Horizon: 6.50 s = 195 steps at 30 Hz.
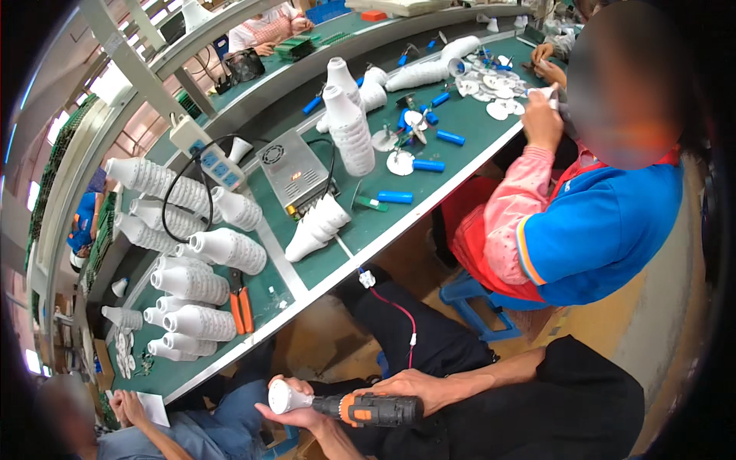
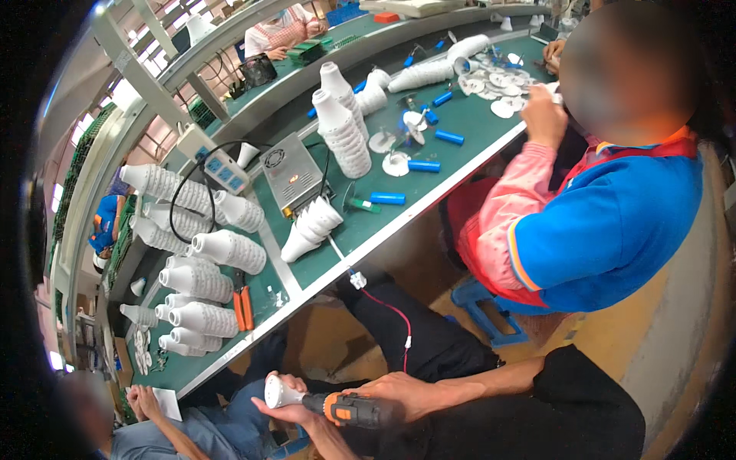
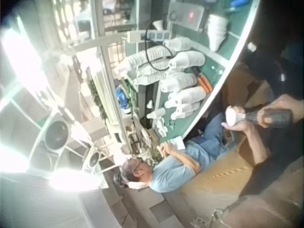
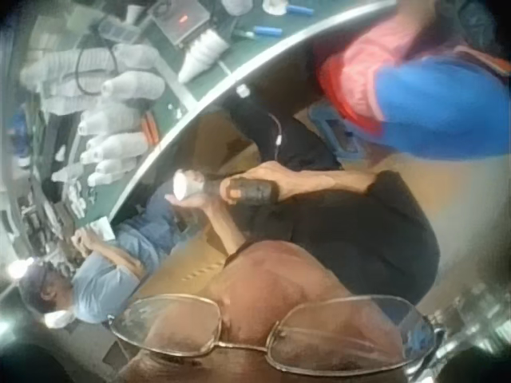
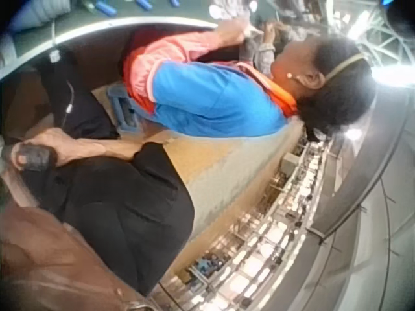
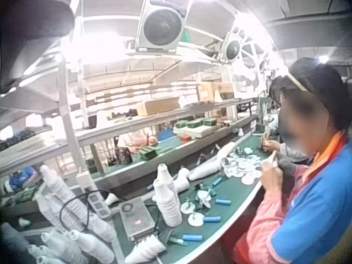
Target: Use a power drill to assemble internal components into plastic light bulb housings at a factory workstation.
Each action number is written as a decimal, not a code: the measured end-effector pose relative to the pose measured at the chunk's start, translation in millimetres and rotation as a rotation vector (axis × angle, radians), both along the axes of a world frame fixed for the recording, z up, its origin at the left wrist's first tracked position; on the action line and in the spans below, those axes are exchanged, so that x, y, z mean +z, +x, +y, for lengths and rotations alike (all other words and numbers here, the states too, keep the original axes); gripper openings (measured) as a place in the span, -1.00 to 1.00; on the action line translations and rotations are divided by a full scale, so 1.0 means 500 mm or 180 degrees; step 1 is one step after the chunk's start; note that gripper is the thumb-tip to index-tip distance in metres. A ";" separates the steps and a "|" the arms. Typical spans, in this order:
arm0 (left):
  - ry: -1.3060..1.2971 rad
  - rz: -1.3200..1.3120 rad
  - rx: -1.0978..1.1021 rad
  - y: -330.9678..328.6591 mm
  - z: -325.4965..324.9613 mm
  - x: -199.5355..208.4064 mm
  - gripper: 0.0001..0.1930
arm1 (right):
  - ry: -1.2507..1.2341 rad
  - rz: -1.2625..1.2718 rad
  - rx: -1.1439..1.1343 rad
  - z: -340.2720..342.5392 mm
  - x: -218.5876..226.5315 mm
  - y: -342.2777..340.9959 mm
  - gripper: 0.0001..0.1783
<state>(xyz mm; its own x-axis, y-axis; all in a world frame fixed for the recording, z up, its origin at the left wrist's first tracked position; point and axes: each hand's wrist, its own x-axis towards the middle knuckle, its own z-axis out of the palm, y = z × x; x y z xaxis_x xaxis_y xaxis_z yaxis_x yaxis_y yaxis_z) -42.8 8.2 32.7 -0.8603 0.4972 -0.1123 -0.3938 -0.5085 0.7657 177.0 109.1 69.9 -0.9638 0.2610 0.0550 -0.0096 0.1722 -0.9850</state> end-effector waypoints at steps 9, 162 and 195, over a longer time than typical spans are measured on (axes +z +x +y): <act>-0.0067 0.0373 -0.0177 -0.014 -0.033 -0.004 -0.20 | 0.0023 -0.0088 0.0045 -0.021 0.014 0.020 -0.23; -0.0081 -0.0047 0.0229 0.015 -0.024 0.003 -0.23 | 0.0368 -0.0113 0.0182 -0.021 0.001 -0.007 -0.40; 0.0232 -0.0361 0.0344 -0.016 -0.025 0.008 -0.24 | 0.0081 -0.0249 -0.0002 -0.020 0.047 0.010 -0.44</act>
<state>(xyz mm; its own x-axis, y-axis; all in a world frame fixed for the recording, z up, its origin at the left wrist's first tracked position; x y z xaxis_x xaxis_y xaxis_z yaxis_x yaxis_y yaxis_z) -50.9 -4.1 36.9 -0.8931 0.4129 -0.1786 -0.4155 -0.6050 0.6792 181.8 99.4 93.1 -0.9653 0.2609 -0.0139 0.0674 0.1972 -0.9780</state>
